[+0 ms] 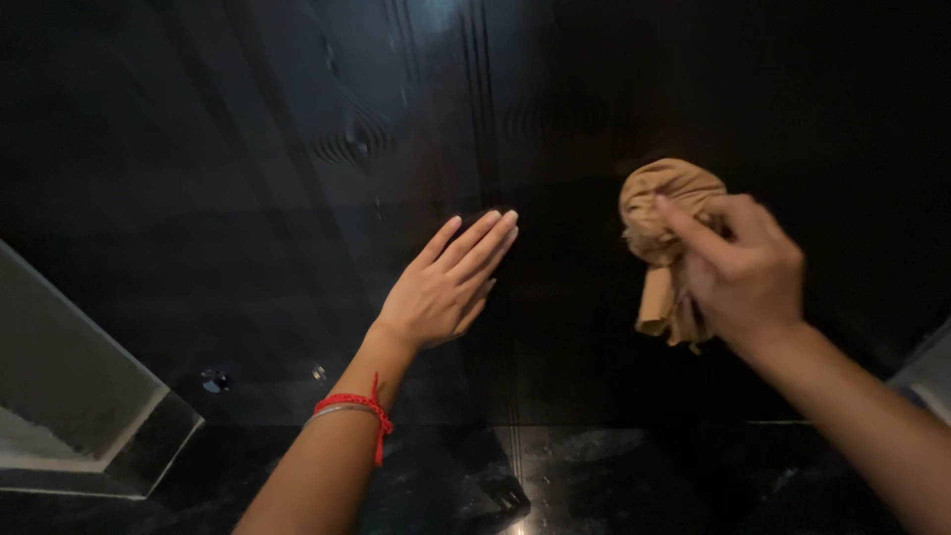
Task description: The person wipes a dark-colored door with a cloth using their right hand while their left hand rests on the surface. They move the cloth in circular and vertical motions across the door's surface, covering multiple areas.
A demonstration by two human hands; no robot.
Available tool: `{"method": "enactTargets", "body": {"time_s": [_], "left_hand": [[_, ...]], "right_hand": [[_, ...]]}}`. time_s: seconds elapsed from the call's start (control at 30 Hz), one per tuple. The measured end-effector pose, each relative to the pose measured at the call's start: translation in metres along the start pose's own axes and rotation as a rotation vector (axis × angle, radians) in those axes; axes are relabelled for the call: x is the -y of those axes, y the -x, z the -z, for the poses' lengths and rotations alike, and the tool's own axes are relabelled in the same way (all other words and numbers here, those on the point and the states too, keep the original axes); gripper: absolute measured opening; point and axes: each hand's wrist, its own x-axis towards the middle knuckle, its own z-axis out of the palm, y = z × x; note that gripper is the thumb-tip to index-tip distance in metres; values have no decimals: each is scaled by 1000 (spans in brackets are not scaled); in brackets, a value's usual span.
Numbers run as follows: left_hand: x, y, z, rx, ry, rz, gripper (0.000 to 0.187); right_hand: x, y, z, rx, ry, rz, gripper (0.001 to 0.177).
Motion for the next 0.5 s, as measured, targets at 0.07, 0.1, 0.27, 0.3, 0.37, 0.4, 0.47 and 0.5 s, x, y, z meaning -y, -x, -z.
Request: {"method": "enactTargets", "body": {"time_s": [0.07,0.1,0.27,0.3,0.37,0.4,0.47,0.5], "left_hand": [[-2,1,-1,15,17,11,66],[-3,2,-1,16,21,14,66],[-5,-1,4,25,33,8,65],[-3,-2,5,30,20,0,65],[-3,-2,6,44,4,-13,64],[-2,-3,7,38,8,-15,64],[-3,-3,7,28,16,-23,64],[-4,-2,8,33,23,-21,64]], "right_hand": [[5,10,-14,-17,-19,83,31],[8,17,-23,-27,-28,127,28],[22,71,-49,346,-162,446,53],[20,80,-52,454,-133,461,58],[4,95,-52,681,-73,488,67],[-8,97,-49,683,-43,423,59],[-25,96,-38,685,17,291,45],[-27,94,-32,592,1,186,40]]}}
